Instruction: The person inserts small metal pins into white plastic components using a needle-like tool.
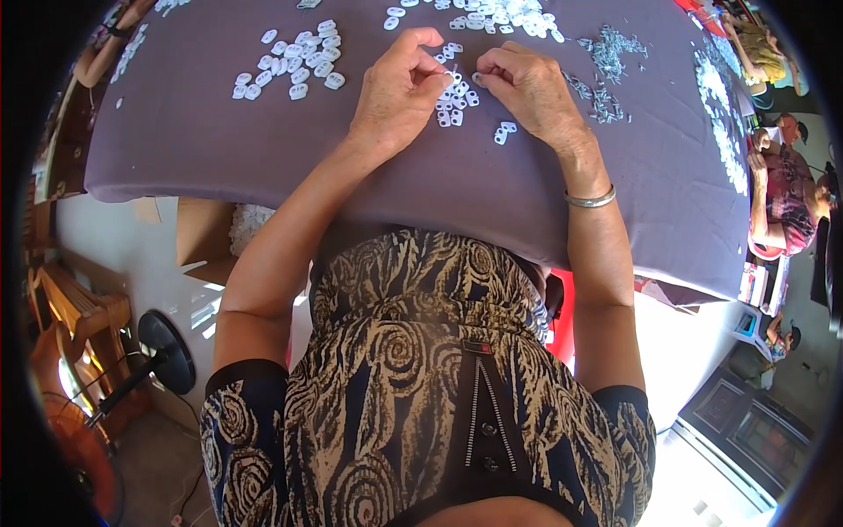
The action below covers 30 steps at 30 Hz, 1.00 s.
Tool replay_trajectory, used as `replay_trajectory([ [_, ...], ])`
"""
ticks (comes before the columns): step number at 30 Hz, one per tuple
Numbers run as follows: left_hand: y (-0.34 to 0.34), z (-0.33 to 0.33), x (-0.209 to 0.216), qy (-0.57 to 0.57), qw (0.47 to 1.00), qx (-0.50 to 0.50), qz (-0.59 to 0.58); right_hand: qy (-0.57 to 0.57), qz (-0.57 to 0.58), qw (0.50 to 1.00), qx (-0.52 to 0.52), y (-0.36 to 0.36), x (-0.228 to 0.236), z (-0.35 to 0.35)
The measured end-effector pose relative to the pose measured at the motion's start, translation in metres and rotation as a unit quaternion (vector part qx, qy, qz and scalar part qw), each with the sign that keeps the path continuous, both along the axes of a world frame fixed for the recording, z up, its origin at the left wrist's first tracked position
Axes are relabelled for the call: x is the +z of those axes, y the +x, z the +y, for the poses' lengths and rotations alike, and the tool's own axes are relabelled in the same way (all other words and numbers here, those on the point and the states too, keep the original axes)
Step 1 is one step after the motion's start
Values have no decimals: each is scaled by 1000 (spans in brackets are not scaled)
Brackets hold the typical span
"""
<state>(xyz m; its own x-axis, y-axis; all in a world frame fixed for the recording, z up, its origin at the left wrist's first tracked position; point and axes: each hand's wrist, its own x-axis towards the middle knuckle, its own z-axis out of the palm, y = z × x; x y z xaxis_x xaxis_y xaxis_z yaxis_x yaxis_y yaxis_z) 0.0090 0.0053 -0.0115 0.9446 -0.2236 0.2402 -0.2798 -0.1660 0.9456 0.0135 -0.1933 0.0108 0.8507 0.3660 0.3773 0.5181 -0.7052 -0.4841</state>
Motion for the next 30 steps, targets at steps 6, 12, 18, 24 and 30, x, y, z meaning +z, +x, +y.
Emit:
replay_trajectory([
  [6, 1, 0, -1, -7, 1000, 1, -2, 3, 21, 999, 34, -2, -1, 1],
  [12, 0, 2, 0, -17, 1000, 7, -6, -18, 25, 999, 44, -4, 3, -1],
  [18, 0, 1, 3, 3, 1000, 2, -16, -53, 16, 998, -22, -8, 8, -8],
  [24, 0, 2, 1, -6, 1000, 4, -7, 3, 98, 995, 8, -7, 10, -8],
  [30, 0, 1, 1, -3, 1000, 4, -2, 57, 146, 988, 5, -2, 7, -16],
])
